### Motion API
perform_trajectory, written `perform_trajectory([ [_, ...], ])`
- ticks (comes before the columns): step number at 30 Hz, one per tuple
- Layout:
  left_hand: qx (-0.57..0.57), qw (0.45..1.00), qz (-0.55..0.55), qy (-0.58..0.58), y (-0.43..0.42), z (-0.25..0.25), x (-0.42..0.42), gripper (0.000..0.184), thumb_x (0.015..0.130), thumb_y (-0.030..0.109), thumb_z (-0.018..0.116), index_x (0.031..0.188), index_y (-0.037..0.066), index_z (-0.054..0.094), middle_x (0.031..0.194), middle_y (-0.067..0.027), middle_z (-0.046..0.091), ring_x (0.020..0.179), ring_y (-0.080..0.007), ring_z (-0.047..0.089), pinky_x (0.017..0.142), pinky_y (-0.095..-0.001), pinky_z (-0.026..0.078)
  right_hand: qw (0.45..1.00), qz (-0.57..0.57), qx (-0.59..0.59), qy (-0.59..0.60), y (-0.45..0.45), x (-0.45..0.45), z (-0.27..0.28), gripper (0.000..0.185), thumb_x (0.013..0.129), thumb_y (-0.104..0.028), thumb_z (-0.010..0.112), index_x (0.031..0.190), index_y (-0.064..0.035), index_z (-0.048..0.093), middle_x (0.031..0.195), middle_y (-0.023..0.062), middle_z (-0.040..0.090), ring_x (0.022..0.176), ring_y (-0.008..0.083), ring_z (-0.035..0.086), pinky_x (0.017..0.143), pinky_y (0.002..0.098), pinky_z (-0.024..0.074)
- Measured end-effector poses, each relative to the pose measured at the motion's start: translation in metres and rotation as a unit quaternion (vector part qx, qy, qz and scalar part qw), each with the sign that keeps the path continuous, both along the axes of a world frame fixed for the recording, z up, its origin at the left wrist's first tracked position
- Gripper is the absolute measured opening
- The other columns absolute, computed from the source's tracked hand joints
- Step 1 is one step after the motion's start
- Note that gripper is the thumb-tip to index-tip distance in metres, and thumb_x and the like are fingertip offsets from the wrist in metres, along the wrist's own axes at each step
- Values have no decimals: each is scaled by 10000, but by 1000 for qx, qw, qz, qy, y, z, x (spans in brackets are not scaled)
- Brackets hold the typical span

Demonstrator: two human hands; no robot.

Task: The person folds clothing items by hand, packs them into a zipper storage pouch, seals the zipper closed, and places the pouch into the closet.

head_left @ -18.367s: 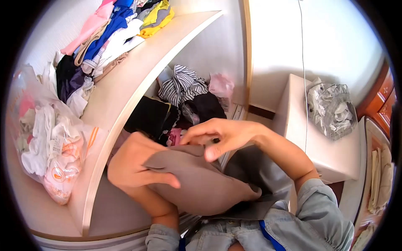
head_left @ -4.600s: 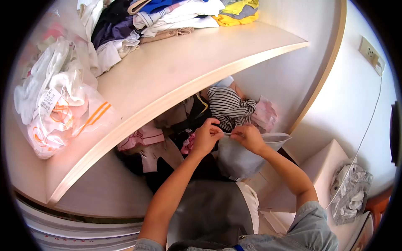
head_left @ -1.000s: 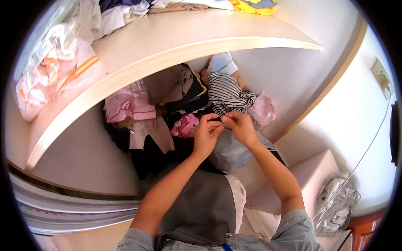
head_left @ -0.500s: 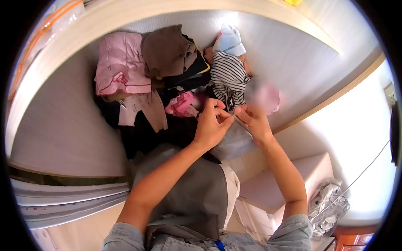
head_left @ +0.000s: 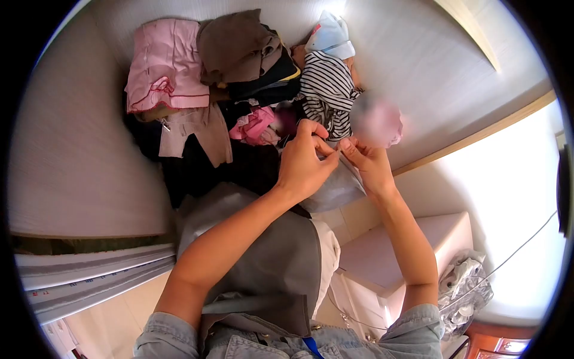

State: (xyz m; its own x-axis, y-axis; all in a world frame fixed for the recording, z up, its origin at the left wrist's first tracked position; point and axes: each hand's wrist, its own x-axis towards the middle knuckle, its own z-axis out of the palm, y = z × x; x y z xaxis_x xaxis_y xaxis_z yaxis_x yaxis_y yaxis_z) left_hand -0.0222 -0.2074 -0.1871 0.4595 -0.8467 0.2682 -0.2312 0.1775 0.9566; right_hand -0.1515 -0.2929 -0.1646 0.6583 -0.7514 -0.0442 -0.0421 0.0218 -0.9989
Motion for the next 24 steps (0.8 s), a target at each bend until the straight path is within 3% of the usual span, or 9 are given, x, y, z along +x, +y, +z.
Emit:
perform_trajectory([
  [5,22,1000,-4,-8,3,9,0,384,737,54,674,1006,-5,407,703,-99,671,675,-224,661,646,-316,493,1000,2,-22,-2,-2,1,-2,222,896,-204,632,870,17,635,754,-22,597,675,34,485,619,190,407],
  [7,24,1000,-1,-1,3,8,-2,385,738,51,675,1006,-7,406,706,-101,670,678,-222,661,653,-314,494,993,-1,-108,44,-3,0,-2,204,891,-180,634,868,23,632,719,-20,592,651,40,481,593,202,413],
  [12,24,999,-4,33,3,4,-3,380,744,37,674,1001,-14,399,704,-104,663,675,-206,657,660,-306,497,980,-4,-182,83,0,-1,1,183,872,-154,645,870,28,626,686,16,596,631,61,498,574,226,429],
  [14,36,997,-15,63,3,-1,-3,404,783,4,662,1031,4,343,757,-89,648,700,-99,606,637,-226,461,974,-10,-203,100,1,-2,0,180,863,-150,652,870,28,625,679,31,599,627,70,505,575,235,435],
  [18,31,996,-3,88,5,-2,-7,398,797,-19,645,1021,12,317,766,-101,646,711,-98,616,617,-215,464,958,-8,-257,128,3,-2,6,165,843,-138,664,869,21,628,702,68,628,628,112,554,587,267,455],
  [20,13,996,10,84,6,-2,-9,377,773,-6,644,1004,-16,346,717,-109,646,651,-162,636,620,-280,492,953,-2,-263,154,3,-3,9,165,838,-136,668,871,20,628,721,77,640,638,124,572,594,275,462],
  [22,5,996,10,87,5,-6,-10,368,778,-10,640,1001,-15,347,719,-114,646,650,-165,637,617,-279,492,920,23,-350,176,1,-5,9,144,837,-120,665,875,14,630,759,82,655,671,146,605,606,282,477],
  [24,-3,996,10,89,4,-7,-9,360,783,-14,637,999,-15,349,721,-118,647,649,-168,639,614,-278,492,939,22,-310,146,-1,-6,5,131,832,-104,666,880,13,631,773,83,655,684,149,613,613,282,483],
])
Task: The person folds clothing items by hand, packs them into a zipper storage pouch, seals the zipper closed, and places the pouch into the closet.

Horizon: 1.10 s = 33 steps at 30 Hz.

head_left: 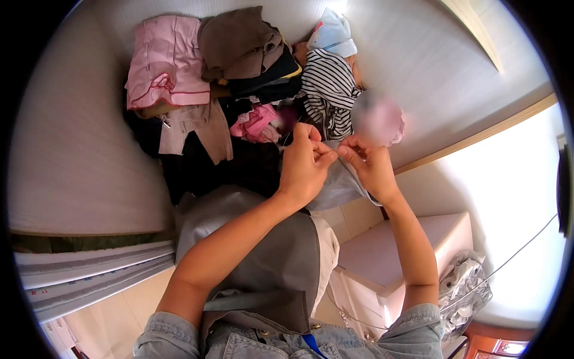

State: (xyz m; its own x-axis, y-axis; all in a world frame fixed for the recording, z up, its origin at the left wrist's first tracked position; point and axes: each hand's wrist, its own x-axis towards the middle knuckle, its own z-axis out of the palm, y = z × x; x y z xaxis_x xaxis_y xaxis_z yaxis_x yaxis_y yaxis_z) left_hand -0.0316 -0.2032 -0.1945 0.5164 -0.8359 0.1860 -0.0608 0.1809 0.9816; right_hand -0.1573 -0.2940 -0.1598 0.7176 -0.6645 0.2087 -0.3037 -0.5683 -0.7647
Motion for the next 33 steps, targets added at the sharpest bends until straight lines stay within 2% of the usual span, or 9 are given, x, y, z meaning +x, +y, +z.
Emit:
perform_trajectory([
  [2,17,1000,15,-19,2,4,3,324,782,-7,652,989,-23,403,732,-123,652,645,-180,643,611,-287,494,999,4,44,-29,0,1,-1,121,827,-89,668,885,11,631,787,84,655,697,153,621,619,282,490],
  [8,-24,989,30,-145,1,-3,11,105,763,84,692,848,36,650,753,-80,660,681,-235,639,628,-316,491,999,21,-25,-13,3,3,6,121,813,-57,674,900,15,631,817,90,655,713,145,628,640,269,501],
  [14,-26,968,71,-239,4,-10,12,112,747,100,714,837,42,683,813,-70,663,780,-222,604,714,-316,463,999,-4,15,-31,3,3,4,119,806,-57,674,902,3,638,804,97,649,677,188,622,620,282,494],
  [20,-100,948,87,-288,3,-15,6,77,738,144,702,783,85,681,731,-22,629,773,-202,558,762,-362,374,992,29,-116,29,2,1,19,104,791,-69,683,865,-4,650,829,111,653,656,222,612,594,304,473],
  [23,-81,948,119,-283,4,-7,-1,58,743,128,685,784,86,683,715,-16,629,773,-200,550,750,-360,363,994,62,-87,32,-3,-3,18,90,832,-54,653,878,23,646,811,64,652,724,120,605,680,264,497],
  [25,-69,950,109,-286,3,-2,1,73,744,132,695,797,82,688,716,-24,630,768,-202,547,744,-349,374,992,-1,124,-28,-5,-5,12,112,843,-72,656,889,30,651,805,29,649,723,87,576,670,245,480],
  [28,-58,949,99,-295,3,-1,6,94,745,147,705,808,77,695,720,-30,633,763,-203,545,740,-338,384,973,-6,217,-74,-8,-5,4,122,857,-89,652,888,29,655,770,10,641,687,55,530,642,217,450],
  [31,-51,944,94,-312,3,-1,10,101,742,162,705,799,78,696,721,-30,636,754,-204,544,732,-340,386,989,-34,138,-30,0,0,7,141,866,-104,647,914,28,654,767,9,639,687,54,531,639,210,443],
  [33,-48,942,90,-321,3,1,11,102,740,167,705,792,80,696,720,-32,638,747,-207,543,720,-341,389,985,-19,166,-39,-6,-3,5,160,871,-118,644,928,31,651,766,14,637,692,62,547,644,213,454],
])
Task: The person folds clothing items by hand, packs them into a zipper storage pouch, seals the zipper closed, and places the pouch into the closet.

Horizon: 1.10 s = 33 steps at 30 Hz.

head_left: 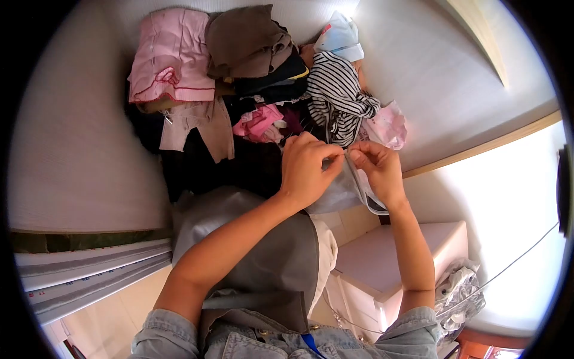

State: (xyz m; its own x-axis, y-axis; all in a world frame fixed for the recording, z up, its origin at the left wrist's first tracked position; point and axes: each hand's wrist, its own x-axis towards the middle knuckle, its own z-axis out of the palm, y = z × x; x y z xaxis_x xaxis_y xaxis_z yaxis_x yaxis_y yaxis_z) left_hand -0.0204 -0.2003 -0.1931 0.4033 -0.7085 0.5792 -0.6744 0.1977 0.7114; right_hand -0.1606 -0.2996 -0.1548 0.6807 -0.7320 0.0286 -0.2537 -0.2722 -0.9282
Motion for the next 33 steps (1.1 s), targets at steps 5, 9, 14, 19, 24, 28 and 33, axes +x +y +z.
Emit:
perform_trajectory([
  [5,43,986,-44,152,3,-6,-5,75,700,145,690,750,90,701,680,-25,652,731,-213,534,672,-338,428,998,-21,50,-31,-2,-1,9,203,886,-154,632,955,37,638,772,35,635,711,98,599,665,232,490],
  [9,-2,994,-17,111,2,-10,-3,84,688,143,702,753,90,707,682,-28,655,729,-218,538,659,-328,446,995,-19,78,-59,-5,-3,13,218,878,-176,645,949,30,641,774,42,632,715,117,615,683,243,501],
  [14,15,994,-28,101,5,-6,-6,113,714,123,720,814,72,707,714,-40,638,745,-190,535,659,-302,451,997,-5,67,-37,1,1,-2,217,869,-186,659,928,23,651,762,25,626,684,91,574,653,230,479],
  [19,16,995,-15,96,6,-7,-8,92,691,129,708,772,84,705,702,-18,651,737,-200,533,670,-314,449,995,3,97,-13,2,2,-4,204,866,-184,661,927,11,661,766,2,624,682,59,549,638,219,470],
  [24,32,996,-15,86,6,-5,-8,100,706,128,710,787,70,699,698,-25,634,737,-190,520,672,-305,439,992,-6,125,-14,2,1,-3,208,869,-185,658,935,12,662,772,3,627,685,59,554,646,216,479],
  [28,47,995,-8,92,6,-3,-9,93,703,126,709,777,72,695,695,-19,637,738,-187,516,679,-309,434,992,3,123,-17,1,1,-5,203,874,-178,651,936,15,662,774,6,628,684,62,558,648,216,483],
  [33,43,994,0,102,5,-5,-12,91,699,120,709,774,71,695,704,-19,644,744,-186,517,682,-308,434,994,6,108,-21,2,2,-5,196,875,-163,648,929,24,658,763,9,629,671,65,558,635,213,478],
])
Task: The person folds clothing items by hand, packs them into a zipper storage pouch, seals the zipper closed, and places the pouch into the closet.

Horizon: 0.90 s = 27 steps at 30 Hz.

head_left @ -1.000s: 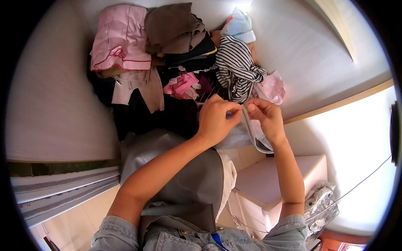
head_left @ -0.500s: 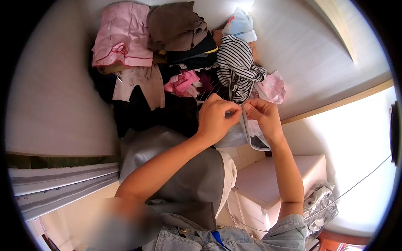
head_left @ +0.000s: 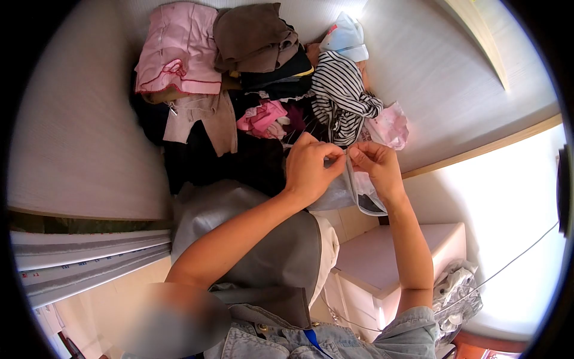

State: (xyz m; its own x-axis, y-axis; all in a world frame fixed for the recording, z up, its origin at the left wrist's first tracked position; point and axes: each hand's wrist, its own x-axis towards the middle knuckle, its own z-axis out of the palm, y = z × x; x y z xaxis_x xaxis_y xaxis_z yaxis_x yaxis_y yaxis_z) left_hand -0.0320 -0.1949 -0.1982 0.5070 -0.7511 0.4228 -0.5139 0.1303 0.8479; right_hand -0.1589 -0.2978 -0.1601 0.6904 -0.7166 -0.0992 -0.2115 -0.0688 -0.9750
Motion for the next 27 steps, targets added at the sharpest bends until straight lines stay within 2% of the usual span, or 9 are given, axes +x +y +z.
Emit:
perform_trajectory([
  [2,-14,1000,13,-3,-1,-2,-2,94,696,117,710,776,70,695,708,-22,647,749,-188,516,678,-308,434,1000,2,-9,0,0,0,1,190,873,-152,647,922,31,655,751,14,630,659,68,558,624,214,475],
  [4,-18,1000,19,-9,-1,-3,-4,93,696,116,708,775,69,694,711,-24,650,751,-190,515,678,-310,432,990,14,-135,50,0,0,2,174,861,-120,643,912,47,645,714,38,629,629,77,559,591,224,466],
  [7,-14,999,29,-10,-1,-3,-7,92,695,111,705,775,68,693,719,-27,656,754,-196,512,684,-312,429,978,19,-190,80,5,1,7,148,852,-91,632,907,47,641,682,55,623,611,88,564,569,237,461],
  [12,-25,999,34,-30,1,-5,-11,91,696,107,701,780,69,695,730,-32,662,755,-201,513,682,-317,428,969,60,-215,108,0,-4,9,122,838,-77,627,896,29,642,681,74,634,604,110,585,573,251,465],
  [15,-50,995,70,-51,-3,-8,-12,57,694,142,695,728,98,687,655,-12,636,747,-208,525,684,-337,419,962,92,-224,126,1,-7,9,114,830,-73,623,890,23,639,686,95,637,602,133,600,582,267,471],
  [17,-45,993,104,17,-7,-8,-8,64,702,146,696,739,94,691,672,-8,644,750,-209,541,693,-338,423,959,96,-225,145,4,-8,8,112,826,-71,622,888,22,637,690,106,637,603,143,606,587,275,474],
  [20,-52,994,95,7,-5,-6,-1,75,710,147,695,756,88,696,697,-18,653,749,-216,555,687,-341,432,960,72,-236,136,7,-4,10,110,827,-84,618,880,11,636,707,118,642,626,188,627,609,303,484],
  [22,-58,994,96,0,-7,-7,2,79,714,147,694,761,85,697,702,-24,655,753,-219,558,685,-341,436,934,97,-310,146,7,-5,12,106,827,-103,619,864,-6,635,734,125,653,657,236,638,632,325,491],
  [27,-65,987,115,93,-12,-14,7,97,750,144,686,804,64,687,735,-38,654,793,-208,568,726,-329,443,921,90,-346,151,5,-5,6,114,827,-134,631,856,-24,620,768,120,659,704,270,645,645,350,493],
])
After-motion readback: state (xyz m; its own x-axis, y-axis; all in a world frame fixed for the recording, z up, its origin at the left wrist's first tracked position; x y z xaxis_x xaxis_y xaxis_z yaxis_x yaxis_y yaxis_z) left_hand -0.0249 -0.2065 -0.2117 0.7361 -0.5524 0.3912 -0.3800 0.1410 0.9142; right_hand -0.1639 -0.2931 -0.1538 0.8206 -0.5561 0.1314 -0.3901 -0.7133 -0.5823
